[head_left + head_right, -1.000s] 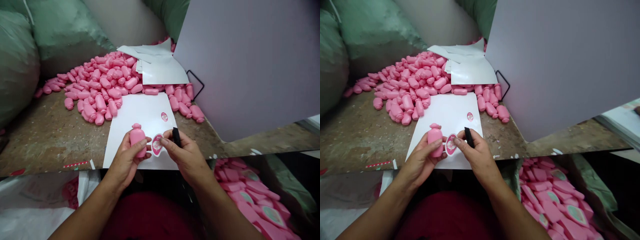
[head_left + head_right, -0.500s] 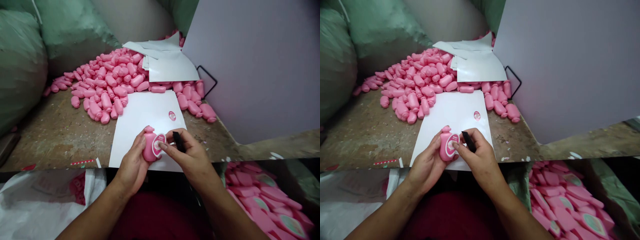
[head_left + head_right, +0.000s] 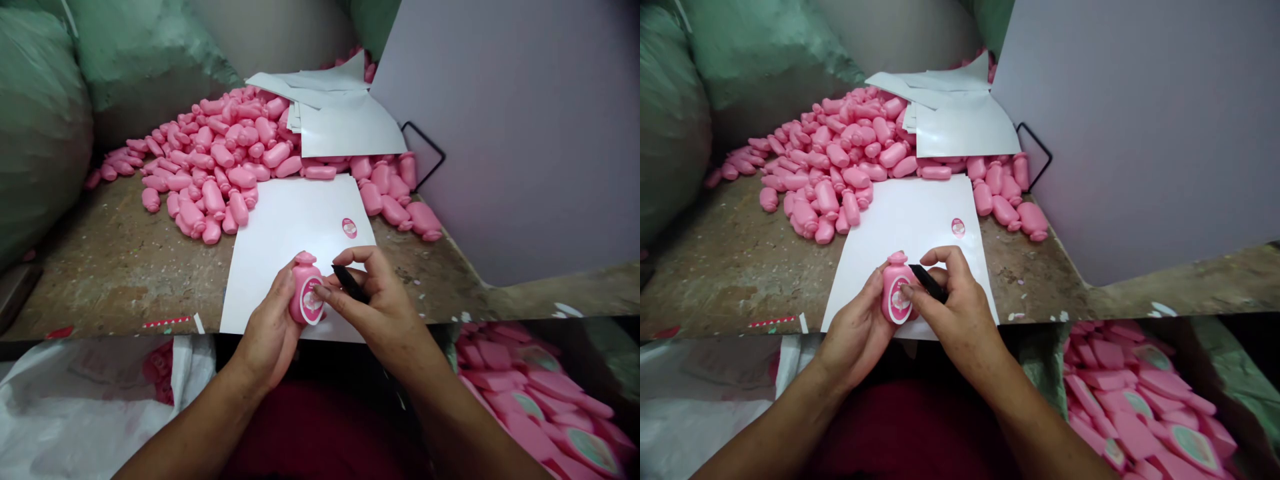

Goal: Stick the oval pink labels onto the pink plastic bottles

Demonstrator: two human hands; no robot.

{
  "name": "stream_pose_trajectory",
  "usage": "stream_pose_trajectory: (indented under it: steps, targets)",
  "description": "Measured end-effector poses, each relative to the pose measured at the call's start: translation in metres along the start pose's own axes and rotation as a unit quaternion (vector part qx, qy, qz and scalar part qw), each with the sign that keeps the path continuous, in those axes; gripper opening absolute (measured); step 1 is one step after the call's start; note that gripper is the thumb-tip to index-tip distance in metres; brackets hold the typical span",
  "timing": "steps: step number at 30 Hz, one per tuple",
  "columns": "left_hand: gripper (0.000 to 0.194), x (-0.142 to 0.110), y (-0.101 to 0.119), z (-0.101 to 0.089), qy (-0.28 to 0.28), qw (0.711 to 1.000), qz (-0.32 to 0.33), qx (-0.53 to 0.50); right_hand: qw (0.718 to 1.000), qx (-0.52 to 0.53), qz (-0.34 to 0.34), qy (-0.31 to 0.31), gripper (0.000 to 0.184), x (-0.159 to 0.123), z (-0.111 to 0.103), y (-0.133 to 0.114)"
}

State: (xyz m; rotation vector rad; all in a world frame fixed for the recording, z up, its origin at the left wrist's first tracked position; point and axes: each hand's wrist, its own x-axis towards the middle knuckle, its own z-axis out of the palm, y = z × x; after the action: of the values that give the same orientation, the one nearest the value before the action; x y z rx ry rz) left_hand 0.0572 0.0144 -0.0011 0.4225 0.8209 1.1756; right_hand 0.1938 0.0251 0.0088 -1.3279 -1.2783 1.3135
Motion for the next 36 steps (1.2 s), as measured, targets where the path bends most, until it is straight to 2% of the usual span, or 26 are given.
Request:
stream_pose_trajectory:
  steps: [7,15,26,36]
  targets:
    - [0.028,0.001,-0.0004,-0.0013,0.007,1.0,-0.001,0.01,1.0,-0.014,-0.004,0.003,0.034,0.0018,-0.0001,-0.0017]
    - [0.023,0.0018,-0.0001,-0.0007,0.0,1.0,0.005,0.005,1.0,-0.018,0.004,0.002,0.036,0.0036,0.0002,-0.0003]
    - [0.029,0.0011,0.0011,0.001,0.012,0.999,0.011,0.039,0.999,-0.039,0.009,0.003,0.035,0.0051,0.001,-0.0039]
    - [0.033,-0.0011,0.0027,0.0007,0.011,0.998,-0.019,0.056,0.997,-0.079,0.015,-0.013,0.031,0.0085,-0.0035,-0.0061]
